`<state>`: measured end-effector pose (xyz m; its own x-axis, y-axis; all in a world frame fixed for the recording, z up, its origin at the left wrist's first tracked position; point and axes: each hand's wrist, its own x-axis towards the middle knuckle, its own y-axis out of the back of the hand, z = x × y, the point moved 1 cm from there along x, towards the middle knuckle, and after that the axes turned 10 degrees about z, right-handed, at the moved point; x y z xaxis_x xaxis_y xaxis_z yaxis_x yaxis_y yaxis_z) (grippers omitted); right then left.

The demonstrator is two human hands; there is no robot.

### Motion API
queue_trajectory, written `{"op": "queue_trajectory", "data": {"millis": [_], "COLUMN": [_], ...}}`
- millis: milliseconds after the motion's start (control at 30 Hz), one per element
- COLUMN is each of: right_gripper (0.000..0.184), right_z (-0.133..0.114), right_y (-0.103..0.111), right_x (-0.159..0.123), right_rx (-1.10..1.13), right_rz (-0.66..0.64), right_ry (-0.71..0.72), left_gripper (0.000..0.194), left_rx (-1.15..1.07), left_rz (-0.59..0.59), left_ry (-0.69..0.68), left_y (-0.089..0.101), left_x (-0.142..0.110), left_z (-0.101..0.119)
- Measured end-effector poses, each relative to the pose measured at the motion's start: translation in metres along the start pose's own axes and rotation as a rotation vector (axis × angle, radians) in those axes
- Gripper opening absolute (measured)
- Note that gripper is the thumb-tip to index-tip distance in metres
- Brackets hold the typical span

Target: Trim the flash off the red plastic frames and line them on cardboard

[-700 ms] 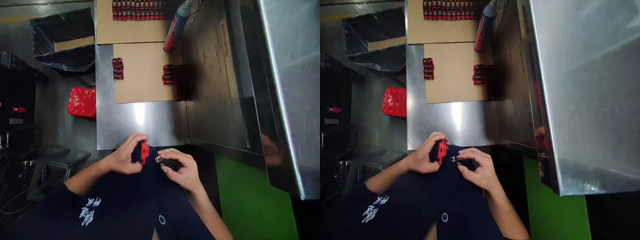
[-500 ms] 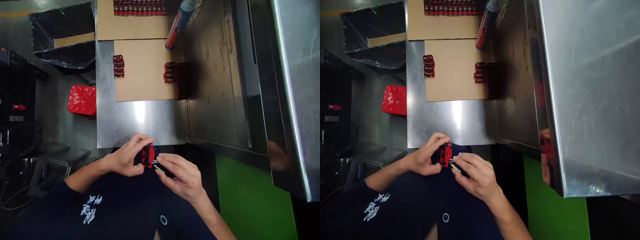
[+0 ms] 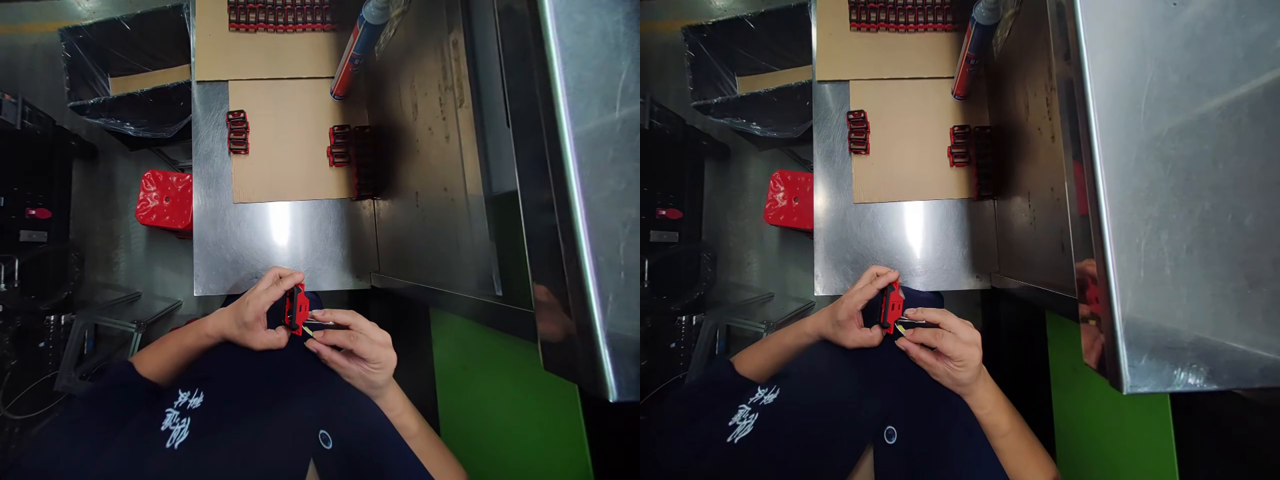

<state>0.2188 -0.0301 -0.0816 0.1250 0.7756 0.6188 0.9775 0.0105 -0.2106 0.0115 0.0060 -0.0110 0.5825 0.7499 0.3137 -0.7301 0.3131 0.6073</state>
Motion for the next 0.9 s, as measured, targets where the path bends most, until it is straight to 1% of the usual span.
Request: {"op": "queue_trajectory", "data": {"millis": [133, 533, 767, 900], "right_gripper": [0.013, 0.013, 0.006, 0.006], "right_z": [0.0008, -0.0016, -0.0042, -0.0064], "right_y": [-0.0007, 0.0, -0.0001, 0.0001], "right_x": [-0.0014, -0.0001, 0.001, 0.0018], "right_rx": [-0.011, -0.04, -0.051, -0.079], "right_rz": [-0.014, -0.063, -0.093, -0.109], "right_ry": [-0.02, -0.014, -0.091, -0.091], "left_gripper": [0.102, 0.102, 0.104, 0.104], "left_rx": [0.006, 0.009, 0.032, 0.035], "left_rz": [-0.01, -0.02, -0.033, -0.04], "left_ry": [-0.003, 0.0, -0.004, -0.003], "left_y": [0.0002, -0.0007, 0.0018, 0.0028], "left_x": [-0.0007, -0.0024, -0.0029, -0.0029], "left_z": [-0.001, -0.0049, -0.0061, -0.0059]}}
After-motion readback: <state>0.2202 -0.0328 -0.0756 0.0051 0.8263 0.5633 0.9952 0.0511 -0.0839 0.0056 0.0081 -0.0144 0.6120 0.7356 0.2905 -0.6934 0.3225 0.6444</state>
